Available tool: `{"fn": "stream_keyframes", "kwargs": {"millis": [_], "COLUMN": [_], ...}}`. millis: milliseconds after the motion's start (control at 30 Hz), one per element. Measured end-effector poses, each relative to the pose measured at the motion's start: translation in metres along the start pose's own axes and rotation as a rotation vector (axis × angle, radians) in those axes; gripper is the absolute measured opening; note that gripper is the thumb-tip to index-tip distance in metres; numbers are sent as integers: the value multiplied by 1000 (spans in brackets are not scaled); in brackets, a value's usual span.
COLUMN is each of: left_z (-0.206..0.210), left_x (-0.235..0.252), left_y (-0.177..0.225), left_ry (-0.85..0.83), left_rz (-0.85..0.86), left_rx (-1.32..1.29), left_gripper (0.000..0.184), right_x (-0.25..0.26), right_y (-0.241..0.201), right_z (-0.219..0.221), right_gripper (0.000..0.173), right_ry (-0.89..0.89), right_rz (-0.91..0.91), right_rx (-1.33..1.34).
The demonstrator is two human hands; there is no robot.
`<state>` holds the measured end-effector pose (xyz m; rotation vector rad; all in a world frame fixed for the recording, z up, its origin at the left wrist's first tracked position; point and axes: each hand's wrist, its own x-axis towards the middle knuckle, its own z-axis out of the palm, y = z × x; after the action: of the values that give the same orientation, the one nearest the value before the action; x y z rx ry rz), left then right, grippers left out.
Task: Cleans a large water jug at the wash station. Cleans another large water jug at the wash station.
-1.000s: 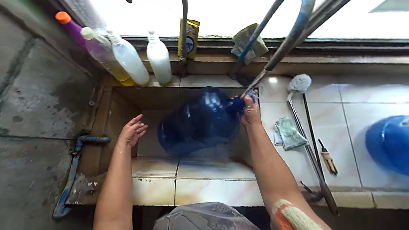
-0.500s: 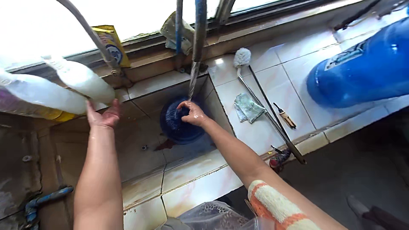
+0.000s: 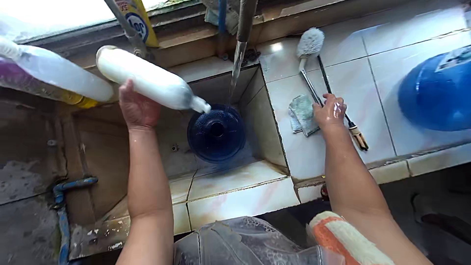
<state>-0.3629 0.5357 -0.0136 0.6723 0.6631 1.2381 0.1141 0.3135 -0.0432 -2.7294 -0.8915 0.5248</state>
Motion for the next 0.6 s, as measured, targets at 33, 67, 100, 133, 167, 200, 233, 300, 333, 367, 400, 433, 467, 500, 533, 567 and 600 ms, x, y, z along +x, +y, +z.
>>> {"fn": "stream_keyframes", "kwargs": {"millis": [33, 67, 100, 133, 167, 200, 233, 300, 333, 367, 400, 433, 467, 500, 533, 567, 600], "left_z": [8, 15, 18, 22, 28, 33, 35, 38, 37, 37, 35, 33, 30, 27, 22, 17, 11], "left_x": [-15, -26, -33, -38, -43, -46, -49, -53, -55, -55, -55, -54, -51, -45, -37, -25, -11], "left_y": [-4, -8, -15, -21, -25, -27, -29, -31, -33, -34, -34, -34, -33, -32, -30, -27, -22], "left_ry": [-44, -56, -57, -46, -37, -32, -36, -47, -50, -43, -33, -15, 15, 51, 101, 163, 224], "left_rz": [50, 85, 117, 160, 205, 249, 289, 331, 336, 332, 322, 310, 299, 282, 251, 203, 131], "left_rx": [46, 123, 198, 251, 284, 300, 309, 325, 320, 303, 282, 262, 240, 220, 195, 164, 116], "left_gripper": [47, 67, 86, 97, 99, 96, 95, 93, 94, 93, 92, 88, 82, 76, 68, 57, 47], "right_x": [2, 3, 4, 6, 8, 9, 9, 5, 1, -5, -14, -28, -45, -64, -85, -106, -125], "right_y": [5, 8, 9, 10, 9, 8, 6, 2, 0, -2, -3, -3, -4, -9, -17, -25, -30], "right_z": [3, 5, 7, 8, 7, 4, 0, -14, -23, -31, -40, -48, -55, -62, -68, -71, -70], "right_gripper": [51, 50, 48, 46, 44, 43, 43, 44, 45, 47, 48, 50, 52, 53, 54, 53, 51], "right_ry": [-17, -29, -37, -43, -52, -57, -56, -42, -26, -4, 27, 67, 105, 124, 104, 58, 11], "right_rz": [14, 20, 21, 17, 9, 2, -8, -23, -30, -39, -62, -102, -163, -236, -302, -353, -395], "right_rx": [-18, -33, -48, -64, -77, -86, -87, -61, -34, -3, 16, 30, 51, 78, 103, 118, 128]}}
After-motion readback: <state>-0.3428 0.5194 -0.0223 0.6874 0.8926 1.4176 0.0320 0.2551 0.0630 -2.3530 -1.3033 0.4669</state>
